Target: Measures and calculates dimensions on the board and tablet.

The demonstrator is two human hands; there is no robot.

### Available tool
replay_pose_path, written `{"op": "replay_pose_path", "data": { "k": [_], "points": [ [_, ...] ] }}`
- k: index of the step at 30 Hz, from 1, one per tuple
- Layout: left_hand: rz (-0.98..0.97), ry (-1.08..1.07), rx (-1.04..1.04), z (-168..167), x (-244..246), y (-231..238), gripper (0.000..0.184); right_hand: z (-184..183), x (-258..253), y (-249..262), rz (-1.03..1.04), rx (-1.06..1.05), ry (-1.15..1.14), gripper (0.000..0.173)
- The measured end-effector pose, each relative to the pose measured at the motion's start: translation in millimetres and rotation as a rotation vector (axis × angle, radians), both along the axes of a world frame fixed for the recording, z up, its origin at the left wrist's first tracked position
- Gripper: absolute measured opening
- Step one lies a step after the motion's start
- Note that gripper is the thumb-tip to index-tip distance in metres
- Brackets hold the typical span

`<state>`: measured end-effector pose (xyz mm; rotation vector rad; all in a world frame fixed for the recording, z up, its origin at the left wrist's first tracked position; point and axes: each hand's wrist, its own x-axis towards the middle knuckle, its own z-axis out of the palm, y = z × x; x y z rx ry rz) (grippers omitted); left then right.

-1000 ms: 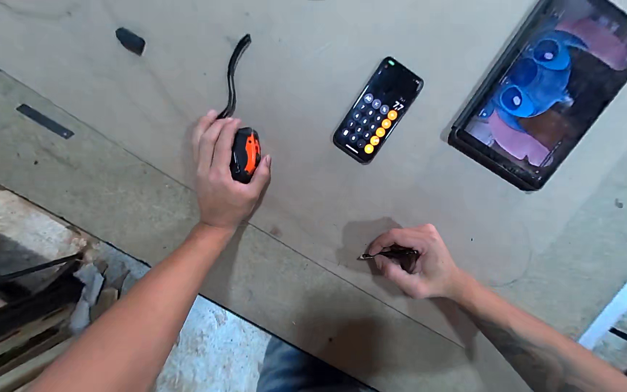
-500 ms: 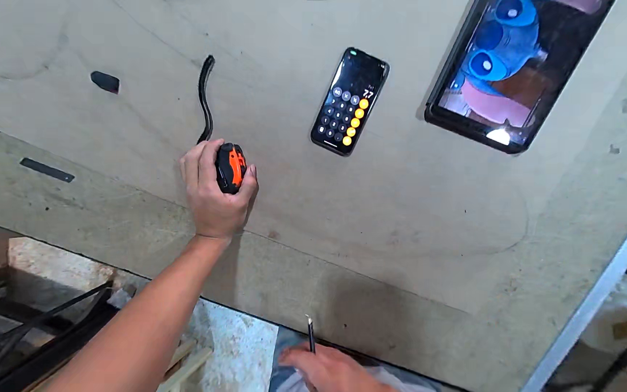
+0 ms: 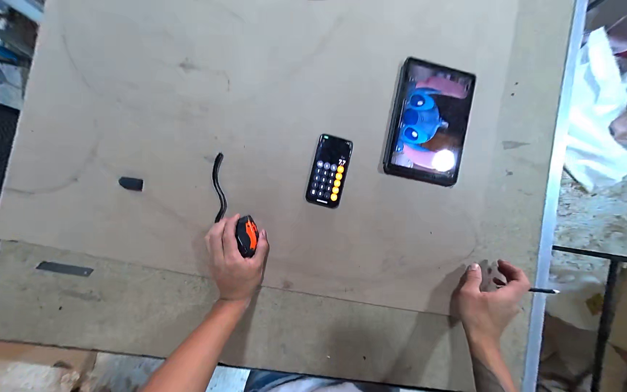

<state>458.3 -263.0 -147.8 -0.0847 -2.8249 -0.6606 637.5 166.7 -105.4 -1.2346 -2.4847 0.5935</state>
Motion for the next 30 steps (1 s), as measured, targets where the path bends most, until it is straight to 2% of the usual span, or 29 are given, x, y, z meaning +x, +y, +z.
{"op": "replay_pose_path", "data": {
  "k": [3,6,9,11,13,15,18,23,25,28,30],
  "points": [
    [-0.007,-0.009,-0.012,1,-3,-1,0.065,5,-9,-19,0.021,0.028,-0.014,0.059],
    [-0.015,0.005,-0.009,1,-3,-1,0.065,24,-26,-88,0.208,-0.046,0.086,0.05],
    [-0.078,-0.06,0.045,11,-1,-1,0.068,39,-47,-166,0.459,-0.388,0.141,0.033],
    [-0.237,-0.151,0.149,37,3,2,0.066,53,-65,-200,0.62,-0.631,0.112,0.033],
    [-0.46,-0.334,0.284,74,14,12,0.063,69,-79,-212,0.671,-0.814,0.121,0.037],
    [-0.624,-0.498,0.362,103,23,27,0.06,78,-85,-203,0.669,-0.942,0.148,0.038],
    [-0.675,-0.578,0.353,124,24,59,0.057,83,-85,-174,0.611,-1.108,0.182,0.027],
    [-0.72,-0.775,0.331,132,10,108,0.059,82,-87,-127,0.61,-1.1,0.14,0.024],
    [-0.751,-0.819,0.273,134,-1,125,0.058,77,-88,-108,0.594,-1.16,0.136,0.03],
    [-0.772,-0.77,0.064,144,-31,153,0.062,68,-90,-80,0.572,-1.383,0.203,0.039],
    [-0.788,-0.756,0.012,155,-54,170,0.064,65,-97,-61,0.547,-1.346,0.285,0.042]
  ]
}}
